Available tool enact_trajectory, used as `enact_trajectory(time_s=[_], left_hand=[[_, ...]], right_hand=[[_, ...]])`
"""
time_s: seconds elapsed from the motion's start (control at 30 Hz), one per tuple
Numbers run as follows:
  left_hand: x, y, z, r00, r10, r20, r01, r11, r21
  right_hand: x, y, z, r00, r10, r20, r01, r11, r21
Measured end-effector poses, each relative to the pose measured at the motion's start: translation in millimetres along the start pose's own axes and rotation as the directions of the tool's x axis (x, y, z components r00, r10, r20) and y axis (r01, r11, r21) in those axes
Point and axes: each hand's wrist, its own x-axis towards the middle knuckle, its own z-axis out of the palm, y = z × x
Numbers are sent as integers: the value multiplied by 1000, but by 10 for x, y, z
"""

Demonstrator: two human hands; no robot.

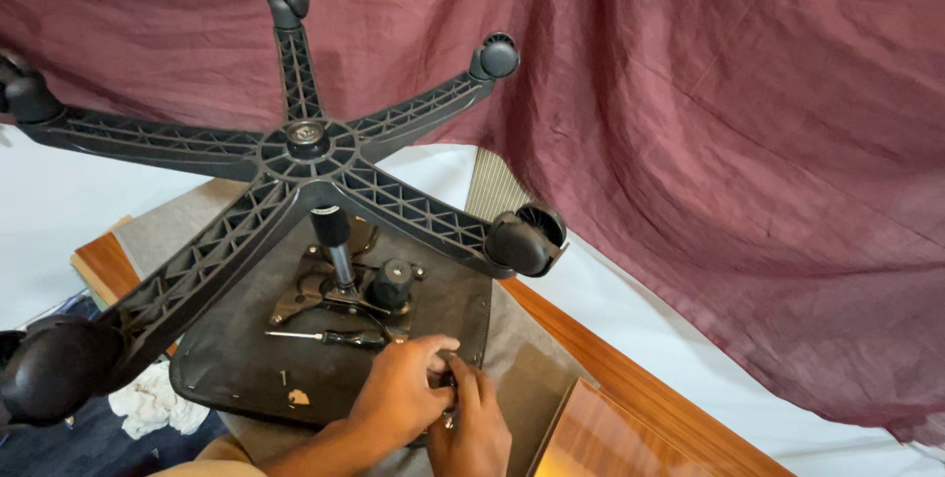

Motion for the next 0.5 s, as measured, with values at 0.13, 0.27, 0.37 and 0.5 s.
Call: enact_trajectory(time_s=[0.13, 0.27, 0.37, 0.5], left_hand=[[23, -137, 48, 993, 113, 18, -112, 993, -32], [9, -175, 71, 998, -42, 49, 42, 999, -15], [33, -180, 51, 991, -127, 51, 128, 992, -8], [99, -196, 13, 980, -160, 115, 158, 987, 27]], right_hand=[[-45, 322, 140, 979, -199, -50, 200, 979, 29], [-92, 766, 405, 988, 142, 59, -130, 976, -175], [-43, 1182, 469, 949, -66, 308, 106, 988, -115], [-107, 1463, 712, 975, -156, 160, 147, 987, 68]])
